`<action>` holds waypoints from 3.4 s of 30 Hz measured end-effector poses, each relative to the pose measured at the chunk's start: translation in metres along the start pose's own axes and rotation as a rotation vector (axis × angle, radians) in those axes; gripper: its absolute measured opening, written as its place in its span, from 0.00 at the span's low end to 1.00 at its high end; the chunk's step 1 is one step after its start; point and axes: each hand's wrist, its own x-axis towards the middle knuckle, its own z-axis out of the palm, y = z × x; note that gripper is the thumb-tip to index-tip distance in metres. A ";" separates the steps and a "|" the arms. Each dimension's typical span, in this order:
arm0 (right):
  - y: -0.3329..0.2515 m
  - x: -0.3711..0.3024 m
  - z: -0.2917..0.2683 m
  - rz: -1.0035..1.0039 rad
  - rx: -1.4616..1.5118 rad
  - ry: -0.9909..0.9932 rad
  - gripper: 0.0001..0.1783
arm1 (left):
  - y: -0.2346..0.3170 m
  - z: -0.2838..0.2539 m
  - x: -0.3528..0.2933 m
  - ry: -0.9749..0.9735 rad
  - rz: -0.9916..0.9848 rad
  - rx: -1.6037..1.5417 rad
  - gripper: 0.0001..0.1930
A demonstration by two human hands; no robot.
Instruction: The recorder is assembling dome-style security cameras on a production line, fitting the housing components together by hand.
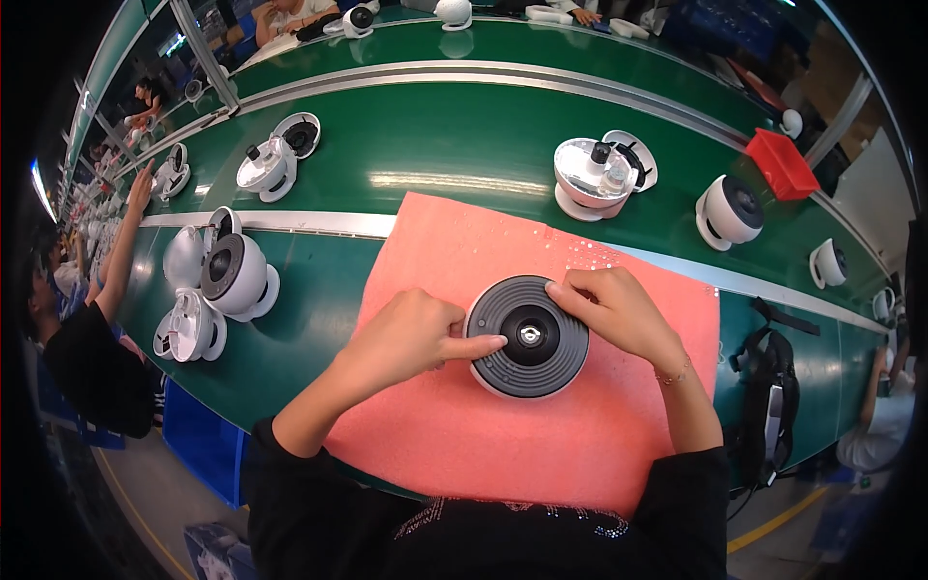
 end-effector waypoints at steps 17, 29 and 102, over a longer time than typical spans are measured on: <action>-0.003 0.001 0.001 -0.037 -0.272 0.022 0.27 | 0.000 0.006 0.002 -0.055 -0.129 -0.119 0.29; -0.008 -0.010 0.013 -0.065 0.312 -0.021 0.28 | -0.016 0.041 0.000 -0.108 -0.080 -1.064 0.37; 0.224 0.016 -0.075 0.127 1.414 1.351 0.37 | -0.016 0.113 0.088 0.216 0.337 0.496 0.42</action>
